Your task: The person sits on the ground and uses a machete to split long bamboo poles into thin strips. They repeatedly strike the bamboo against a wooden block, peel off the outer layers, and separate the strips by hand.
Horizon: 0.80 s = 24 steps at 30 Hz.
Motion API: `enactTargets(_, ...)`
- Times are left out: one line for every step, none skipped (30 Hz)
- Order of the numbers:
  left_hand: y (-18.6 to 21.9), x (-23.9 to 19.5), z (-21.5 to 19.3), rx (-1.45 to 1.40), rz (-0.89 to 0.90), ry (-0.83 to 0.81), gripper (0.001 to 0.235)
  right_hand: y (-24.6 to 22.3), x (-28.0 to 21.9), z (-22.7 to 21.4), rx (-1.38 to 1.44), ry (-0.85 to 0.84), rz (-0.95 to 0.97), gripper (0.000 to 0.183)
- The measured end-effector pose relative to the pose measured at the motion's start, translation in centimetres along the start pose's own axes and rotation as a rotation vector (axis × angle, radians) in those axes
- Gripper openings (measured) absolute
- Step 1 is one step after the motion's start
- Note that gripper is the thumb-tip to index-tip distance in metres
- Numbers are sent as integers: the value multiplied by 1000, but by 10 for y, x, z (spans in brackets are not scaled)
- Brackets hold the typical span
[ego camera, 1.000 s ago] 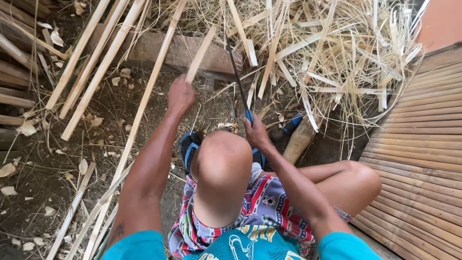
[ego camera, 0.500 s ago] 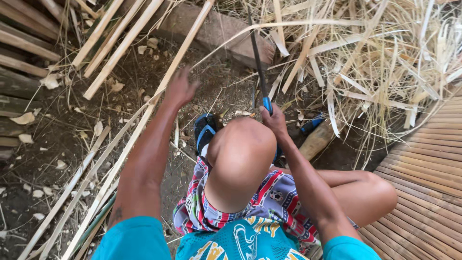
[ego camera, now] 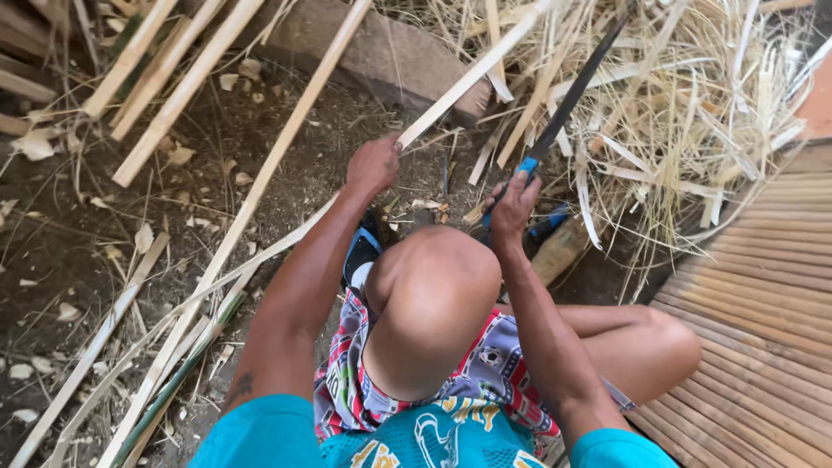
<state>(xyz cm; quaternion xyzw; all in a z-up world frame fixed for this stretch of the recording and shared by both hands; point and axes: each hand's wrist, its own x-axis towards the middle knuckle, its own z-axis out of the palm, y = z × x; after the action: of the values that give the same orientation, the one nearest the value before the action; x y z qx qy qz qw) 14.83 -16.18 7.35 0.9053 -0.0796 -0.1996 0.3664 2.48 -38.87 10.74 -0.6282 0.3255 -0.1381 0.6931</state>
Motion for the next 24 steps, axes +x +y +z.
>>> enactTargets(6,2,4,-10,-12,-1,31,-1,0,-2,-18,17,-38,20)
enactTargets(10,3,6,-17,-5,1,33,0,1,-7,-59,-29,-161,23)
enactTargets(10,4,7,-23,-1,4,35,4,3,-12,-101,-79,-281,26)
enactTargets(10,4,9,-30,3,8,37,10,6,-19,-144,-130,-400,30)
enactTargets(9,6,11,-29,-32,-24,36,20,12,-25,-232,-152,-431,30)
enactTargets(6,8,13,-28,-67,-55,35,31,21,-29,-322,-173,-462,30)
enactTargets(2,9,16,-29,-104,-82,34,43,29,-32,-410,-200,-494,31)
enactTargets(-4,8,20,-14,-79,-65,33,55,35,-33,-563,-239,-486,29)
enactTargets(-12,11,22,3,-45,-42,32,64,44,-30,-711,-273,-484,28)
enactTargets(-21,12,25,20,-11,-20,31,69,50,-29,-860,-306,-479,28)
enactTargets(-32,10,25,84,27,-34,30,70,53,-28,-834,-302,-399,28)
enactTargets(-45,7,22,149,64,-48,29,72,51,-26,-805,-299,-321,30)
enactTargets(-58,1,18,253,85,-147,31,74,46,-29,-782,-298,-234,31)
enactTargets(-69,-1,9,359,104,-246,34,75,43,-31,-776,-301,-219,30)
enactTargets(-74,-2,-3,509,73,-342,26,77,39,-32,-766,-298,-200,29)
enactTargets(-68,-3,-11,660,42,-435,24,79,34,-33,-755,-296,-181,29)
enactTargets(-53,0,-20,622,44,-447,26,81,29,-34,-724,-294,-173,29)
enactTargets(-32,6,-33,584,46,-458,32,82,22,-35,-692,-293,-164,29)
enactTargets(-6,6,-40,538,39,-472,39,83,17,-37,-667,-301,-151,30)
enactTargets(28,21,-46,344,115,-398,41,83,17,-36,-582,-303,-97,30)
enactTargets(58,25,-50,-114,243,-296,49,83,13,-34,-496,-311,-37,31)
enactTargets(83,30,-57,-468,320,-206,64,83,10,-32,-411,-318,23,31)
enactTargets(110,44,-62,-692,375,-225,80,82,9,-30,-340,-333,72,30)
enactTargets(122,48,-67,-758,383,-174,78,78,8,-28,-270,-346,120,29)
